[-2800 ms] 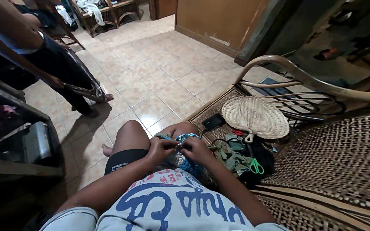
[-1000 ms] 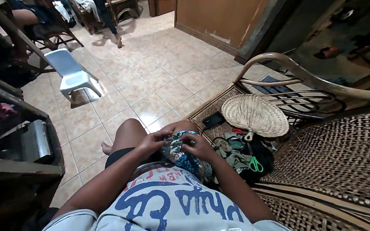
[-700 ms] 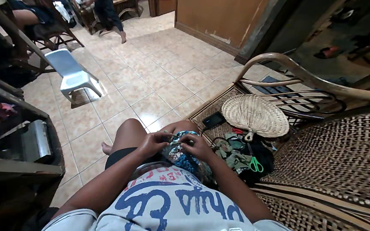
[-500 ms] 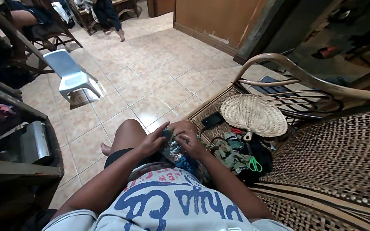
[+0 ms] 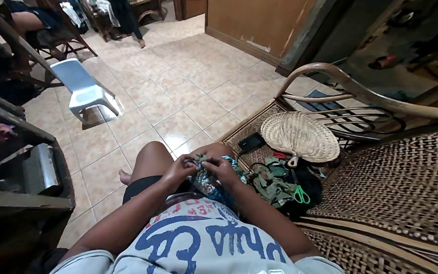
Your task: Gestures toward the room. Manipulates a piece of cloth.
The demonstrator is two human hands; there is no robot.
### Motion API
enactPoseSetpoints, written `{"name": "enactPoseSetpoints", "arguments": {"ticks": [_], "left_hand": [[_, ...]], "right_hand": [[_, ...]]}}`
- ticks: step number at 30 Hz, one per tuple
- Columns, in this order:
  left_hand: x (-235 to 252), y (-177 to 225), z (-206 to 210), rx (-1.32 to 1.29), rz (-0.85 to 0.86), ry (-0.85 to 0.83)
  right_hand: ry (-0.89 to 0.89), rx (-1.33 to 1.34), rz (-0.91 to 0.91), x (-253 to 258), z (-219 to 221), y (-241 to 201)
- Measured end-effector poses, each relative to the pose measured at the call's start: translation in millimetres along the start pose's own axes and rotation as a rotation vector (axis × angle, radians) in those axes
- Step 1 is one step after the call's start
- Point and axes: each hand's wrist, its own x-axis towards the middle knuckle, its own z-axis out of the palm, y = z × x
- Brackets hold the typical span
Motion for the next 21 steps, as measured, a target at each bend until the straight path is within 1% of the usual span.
{"name": "enactPoseSetpoints", "arguments": {"ticks": [5, 9, 11, 13, 16, 19, 21], "left_hand": [[1.4, -0.8, -1.6, 0.142, 0.066, -0.028], [-1.9, 1.5, 1.5, 0.025, 0.071, -0.096], [-2.2, 2.6, 3.5, 0.015, 0.079, -0.112], [-0.7, -1.5, 7.8, 0.034, 0.124, -0.062], [0.3, -5.4, 11.3, 0.014, 0.169, 0.036], [1.6, -9.0, 9.0, -0.02, 0.187, 0.035], [2.5, -11.4, 7.6, -0.014, 0.194, 0.031]], "right_hand": [[-0.029, -0.001, -0.052, 2.2, 5.6, 0.8], [-0.087, -0.077, -0.119, 5.1, 4.7, 1.7], [-0.106, -0.135, -0.15, 7.8, 4.0, 3.2], [-0.145, -0.215, -0.128, 10.2, 2.0, 3.8], [-0.26, -0.395, -0.11, 18.8, -9.7, 3.7], [-0.296, -0.445, -0.168, 21.3, -21.5, -6.6], [-0.274, -0.433, -0.259, 22.1, -27.4, -11.3]]}}
